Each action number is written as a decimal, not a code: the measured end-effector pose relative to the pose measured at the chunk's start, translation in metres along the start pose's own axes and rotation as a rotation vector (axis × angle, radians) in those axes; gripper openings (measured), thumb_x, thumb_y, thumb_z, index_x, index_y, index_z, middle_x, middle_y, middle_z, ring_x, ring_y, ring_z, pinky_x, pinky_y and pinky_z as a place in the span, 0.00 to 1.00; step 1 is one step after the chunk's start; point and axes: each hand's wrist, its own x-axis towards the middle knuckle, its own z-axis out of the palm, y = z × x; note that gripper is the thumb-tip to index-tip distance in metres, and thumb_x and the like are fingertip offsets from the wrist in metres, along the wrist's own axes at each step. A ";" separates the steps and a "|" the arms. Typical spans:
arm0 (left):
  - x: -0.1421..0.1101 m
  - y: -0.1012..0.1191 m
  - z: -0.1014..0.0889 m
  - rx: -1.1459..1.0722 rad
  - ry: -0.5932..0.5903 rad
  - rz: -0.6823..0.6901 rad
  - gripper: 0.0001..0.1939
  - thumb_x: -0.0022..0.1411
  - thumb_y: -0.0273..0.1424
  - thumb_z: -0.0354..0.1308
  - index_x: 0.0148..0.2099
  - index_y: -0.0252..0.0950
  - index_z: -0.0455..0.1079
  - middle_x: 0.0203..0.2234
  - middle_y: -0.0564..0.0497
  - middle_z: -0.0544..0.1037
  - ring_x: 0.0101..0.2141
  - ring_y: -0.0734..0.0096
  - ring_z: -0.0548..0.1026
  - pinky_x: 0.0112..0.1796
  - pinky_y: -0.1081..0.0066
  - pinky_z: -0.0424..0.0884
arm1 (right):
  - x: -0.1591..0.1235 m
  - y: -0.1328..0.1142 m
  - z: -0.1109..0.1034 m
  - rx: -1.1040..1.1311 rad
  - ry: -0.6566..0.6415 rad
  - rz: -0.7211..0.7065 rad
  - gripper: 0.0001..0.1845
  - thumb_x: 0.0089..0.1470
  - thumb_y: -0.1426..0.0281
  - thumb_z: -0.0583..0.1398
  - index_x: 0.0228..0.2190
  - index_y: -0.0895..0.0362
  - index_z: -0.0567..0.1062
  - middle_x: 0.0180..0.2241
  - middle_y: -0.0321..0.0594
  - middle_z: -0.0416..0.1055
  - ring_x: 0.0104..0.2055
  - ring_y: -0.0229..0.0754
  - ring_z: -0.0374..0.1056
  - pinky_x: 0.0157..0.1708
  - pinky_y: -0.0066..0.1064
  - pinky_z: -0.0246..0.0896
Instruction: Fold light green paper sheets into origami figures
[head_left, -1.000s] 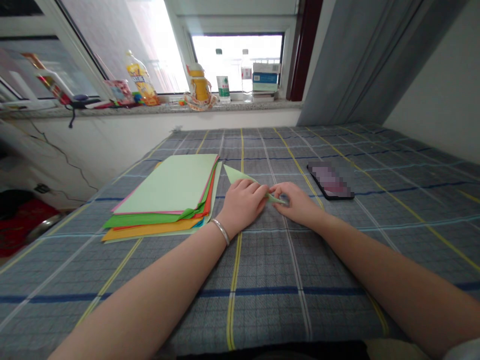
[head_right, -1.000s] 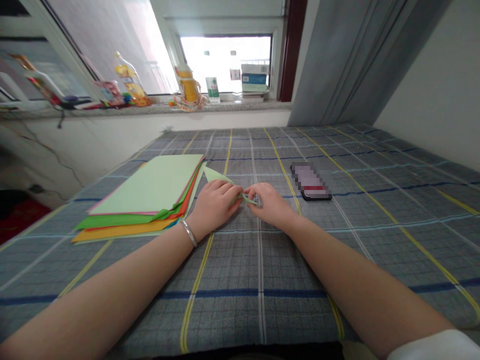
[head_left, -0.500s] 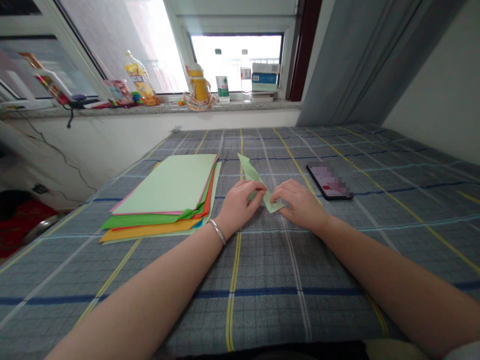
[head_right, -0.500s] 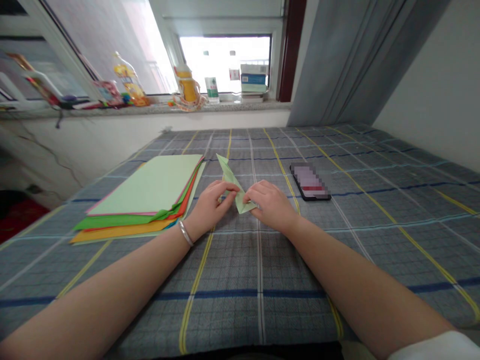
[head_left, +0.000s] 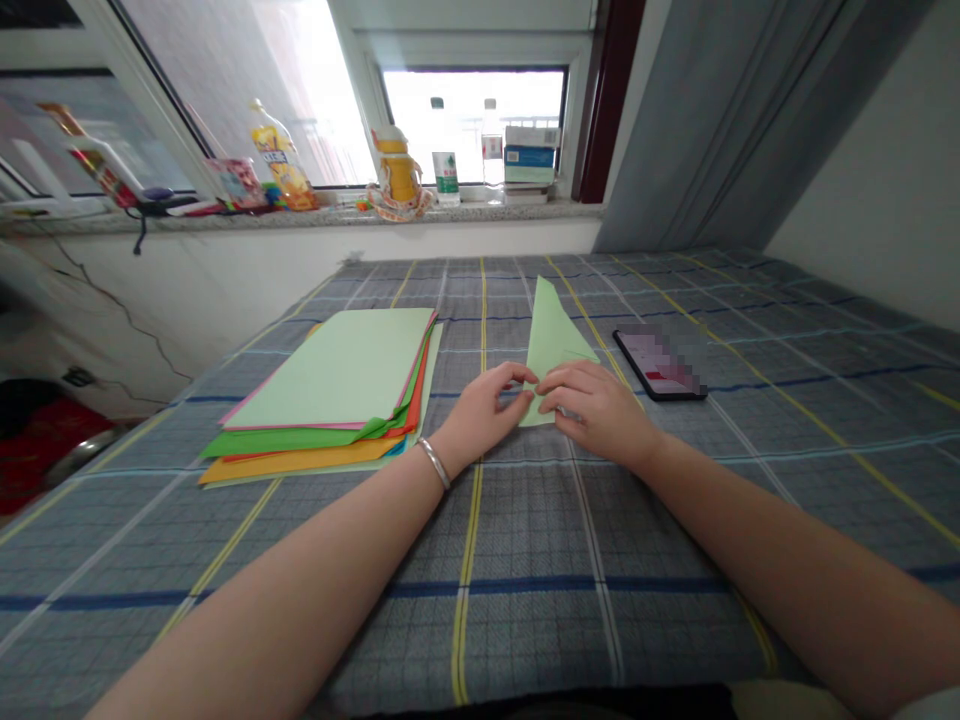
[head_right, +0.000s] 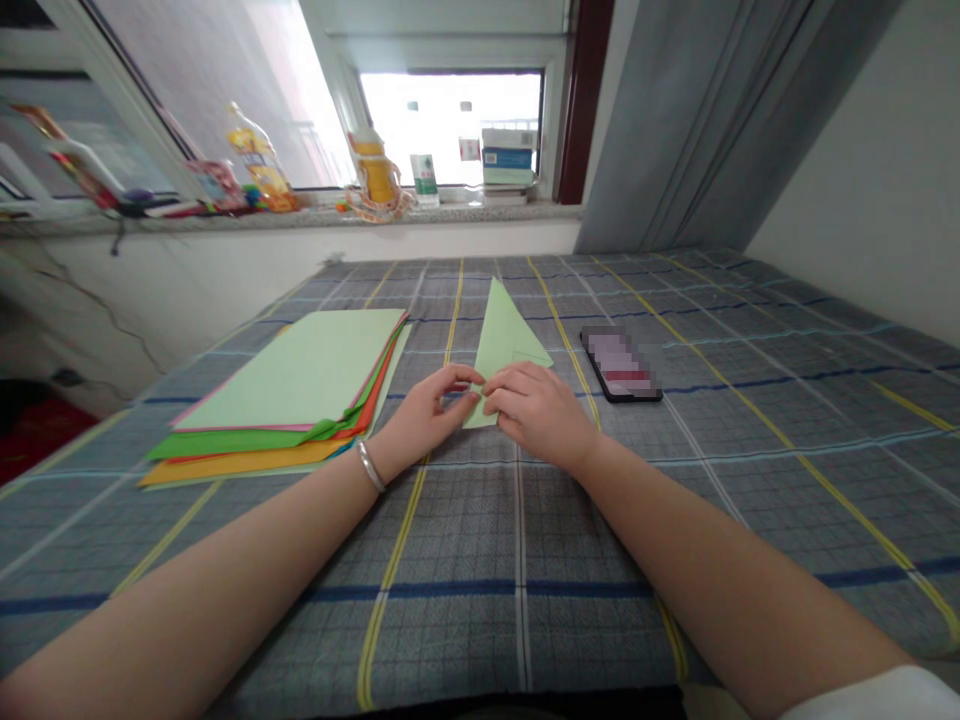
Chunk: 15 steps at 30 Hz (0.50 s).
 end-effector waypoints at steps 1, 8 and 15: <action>0.000 -0.001 0.001 -0.006 -0.015 -0.007 0.11 0.62 0.31 0.52 0.48 0.37 0.67 0.41 0.50 0.75 0.42 0.69 0.74 0.44 0.68 0.71 | 0.000 0.000 0.000 -0.006 -0.018 0.000 0.09 0.53 0.75 0.56 0.31 0.51 0.75 0.41 0.38 0.74 0.49 0.45 0.64 0.52 0.41 0.56; 0.001 -0.010 0.003 0.090 -0.255 0.051 0.19 0.63 0.30 0.52 0.56 0.36 0.65 0.47 0.46 0.75 0.46 0.66 0.73 0.49 0.63 0.68 | -0.003 0.002 0.003 0.041 -0.160 -0.014 0.06 0.54 0.71 0.58 0.30 0.52 0.75 0.36 0.38 0.74 0.44 0.44 0.65 0.45 0.38 0.61; 0.000 -0.010 0.001 0.301 -0.329 0.227 0.18 0.63 0.31 0.53 0.56 0.37 0.65 0.48 0.46 0.74 0.50 0.63 0.69 0.52 0.60 0.63 | -0.004 0.001 0.005 0.084 -0.232 0.048 0.03 0.53 0.70 0.60 0.29 0.53 0.75 0.35 0.39 0.73 0.41 0.43 0.67 0.41 0.36 0.62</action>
